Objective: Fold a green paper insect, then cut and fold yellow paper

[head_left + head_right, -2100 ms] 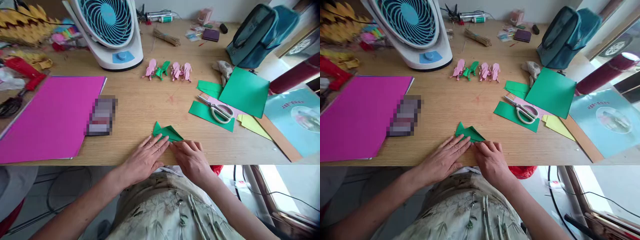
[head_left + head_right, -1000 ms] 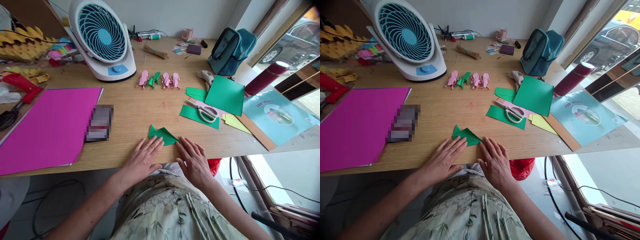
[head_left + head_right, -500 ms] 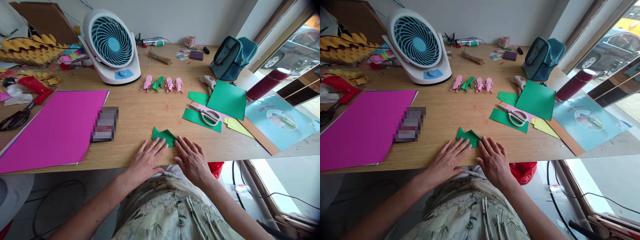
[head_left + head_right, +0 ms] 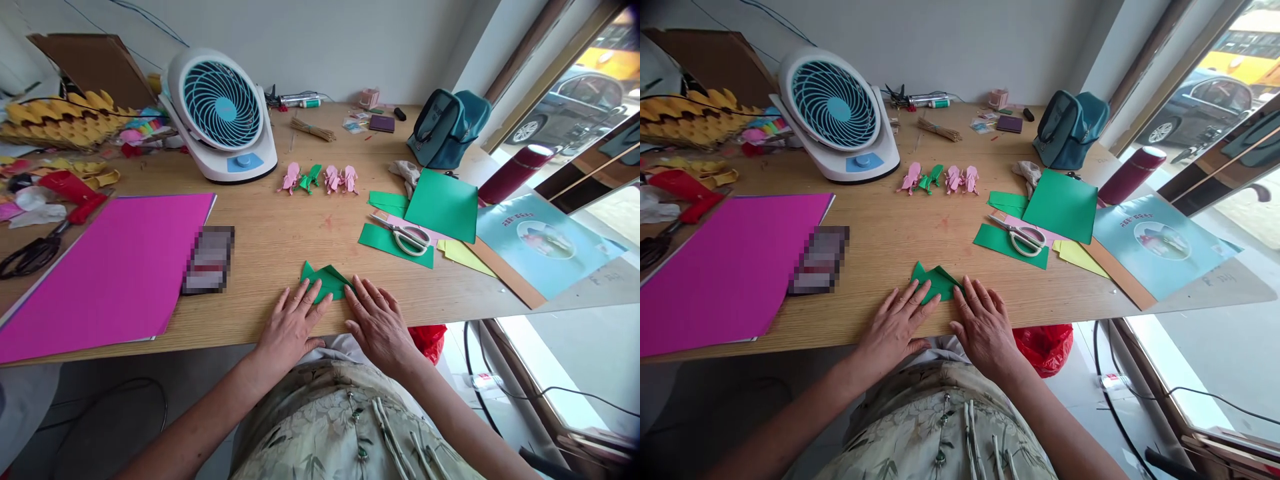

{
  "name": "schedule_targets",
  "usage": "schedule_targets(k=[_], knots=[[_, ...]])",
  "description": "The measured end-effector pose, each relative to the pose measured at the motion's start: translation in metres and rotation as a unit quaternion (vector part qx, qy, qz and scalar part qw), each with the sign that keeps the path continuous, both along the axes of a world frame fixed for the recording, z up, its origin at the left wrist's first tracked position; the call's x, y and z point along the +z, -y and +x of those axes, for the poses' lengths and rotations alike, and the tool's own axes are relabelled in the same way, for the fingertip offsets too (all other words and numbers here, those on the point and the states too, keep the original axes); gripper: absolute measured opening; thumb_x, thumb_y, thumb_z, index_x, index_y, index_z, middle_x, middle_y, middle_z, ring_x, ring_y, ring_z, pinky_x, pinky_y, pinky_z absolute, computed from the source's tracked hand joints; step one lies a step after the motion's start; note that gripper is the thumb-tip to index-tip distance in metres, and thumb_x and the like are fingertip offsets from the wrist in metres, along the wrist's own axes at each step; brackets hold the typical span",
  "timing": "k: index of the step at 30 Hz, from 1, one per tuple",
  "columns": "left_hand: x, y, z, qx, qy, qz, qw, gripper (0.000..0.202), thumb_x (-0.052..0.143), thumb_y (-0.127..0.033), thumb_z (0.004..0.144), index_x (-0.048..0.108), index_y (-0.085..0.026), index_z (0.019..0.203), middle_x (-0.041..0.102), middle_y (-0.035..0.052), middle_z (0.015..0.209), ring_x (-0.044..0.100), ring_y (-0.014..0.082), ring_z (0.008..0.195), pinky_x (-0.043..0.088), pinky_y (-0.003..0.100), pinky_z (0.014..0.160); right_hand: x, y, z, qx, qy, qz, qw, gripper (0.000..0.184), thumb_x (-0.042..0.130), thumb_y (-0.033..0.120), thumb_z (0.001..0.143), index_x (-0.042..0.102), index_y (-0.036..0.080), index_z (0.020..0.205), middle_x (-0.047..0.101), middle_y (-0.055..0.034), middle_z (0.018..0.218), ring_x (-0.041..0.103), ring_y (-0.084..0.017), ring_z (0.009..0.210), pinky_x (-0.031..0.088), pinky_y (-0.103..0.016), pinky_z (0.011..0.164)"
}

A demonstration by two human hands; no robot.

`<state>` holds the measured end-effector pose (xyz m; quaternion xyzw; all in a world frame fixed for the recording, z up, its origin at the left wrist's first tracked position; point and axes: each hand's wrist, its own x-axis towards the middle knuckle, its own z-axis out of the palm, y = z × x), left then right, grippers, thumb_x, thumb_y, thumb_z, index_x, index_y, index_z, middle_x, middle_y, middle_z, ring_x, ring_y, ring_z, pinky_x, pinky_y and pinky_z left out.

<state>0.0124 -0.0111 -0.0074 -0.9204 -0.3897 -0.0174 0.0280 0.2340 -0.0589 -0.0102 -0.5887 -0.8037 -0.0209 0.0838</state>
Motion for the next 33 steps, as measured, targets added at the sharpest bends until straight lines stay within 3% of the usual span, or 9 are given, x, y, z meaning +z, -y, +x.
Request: schedule_targets(k=[4, 8, 14, 20, 27, 33], knots=[[-0.003, -0.001, -0.001, -0.006, -0.001, 0.012, 1.000, 0.083, 0.063, -0.059, 0.084, 0.031, -0.026, 0.154, 0.025, 0.0076, 0.163, 0.026, 0.0309, 0.149, 0.032, 0.053, 0.117, -0.001, 0.001, -0.002, 0.000, 0.002, 0.006, 1.000, 0.060, 0.038, 0.044, 0.102, 0.031, 0.016, 0.155, 0.023, -0.0142, 0.163, 0.023, -0.030, 0.150, 0.026, -0.048, 0.116], [-0.005, -0.002, 0.000, 0.000, -0.003, 0.019, 1.000, 0.082, 0.061, -0.060, 0.086, 0.032, -0.025, 0.154, 0.027, 0.0086, 0.162, 0.027, 0.0303, 0.149, 0.032, 0.053, 0.117, -0.002, 0.002, -0.006, -0.005, -0.003, 0.013, 1.000, 0.058, 0.041, 0.045, 0.101, 0.032, 0.026, 0.155, 0.018, -0.0162, 0.164, 0.023, -0.032, 0.150, 0.029, -0.051, 0.114], [-0.013, 0.007, 0.015, 0.039, 0.004, 0.046, 0.998, 0.094, 0.067, -0.067, 0.076, 0.030, -0.031, 0.154, 0.030, 0.0173, 0.160, 0.029, 0.0399, 0.146, 0.035, 0.059, 0.111, -0.011, 0.002, -0.009, -0.018, -0.002, 0.027, 0.999, 0.057, 0.042, 0.043, 0.101, 0.030, 0.030, 0.155, 0.018, -0.0153, 0.164, 0.023, -0.032, 0.150, 0.031, -0.053, 0.114], [-0.021, 0.012, 0.019, 0.053, 0.019, 0.060, 0.997, 0.095, 0.063, -0.068, 0.078, 0.025, -0.029, 0.156, 0.030, 0.0196, 0.159, 0.030, 0.0413, 0.146, 0.035, 0.059, 0.110, -0.019, 0.000, -0.008, -0.014, 0.005, 0.045, 0.999, 0.060, 0.047, 0.041, 0.099, 0.028, 0.030, 0.156, 0.016, -0.0145, 0.165, 0.022, -0.033, 0.150, 0.032, -0.053, 0.114], [-0.027, 0.012, 0.017, 0.065, 0.029, 0.081, 0.994, 0.083, 0.048, -0.064, 0.089, 0.030, -0.016, 0.155, 0.027, 0.0144, 0.162, 0.025, 0.0358, 0.149, 0.032, 0.057, 0.113, -0.027, 0.002, -0.011, -0.032, 0.011, 0.074, 0.997, 0.062, 0.039, 0.046, 0.101, 0.032, 0.014, 0.154, 0.022, -0.0156, 0.163, 0.023, -0.030, 0.150, 0.026, -0.051, 0.118], [-0.029, 0.012, 0.015, 0.070, 0.034, 0.100, 0.992, 0.077, 0.046, -0.059, 0.092, 0.031, -0.016, 0.155, 0.028, 0.0109, 0.162, 0.024, 0.0324, 0.149, 0.033, 0.053, 0.114, -0.027, 0.002, -0.012, -0.032, 0.017, 0.087, 0.996, 0.062, 0.037, 0.047, 0.102, 0.031, 0.015, 0.155, 0.024, -0.0146, 0.162, 0.023, -0.029, 0.150, 0.028, -0.051, 0.117]])
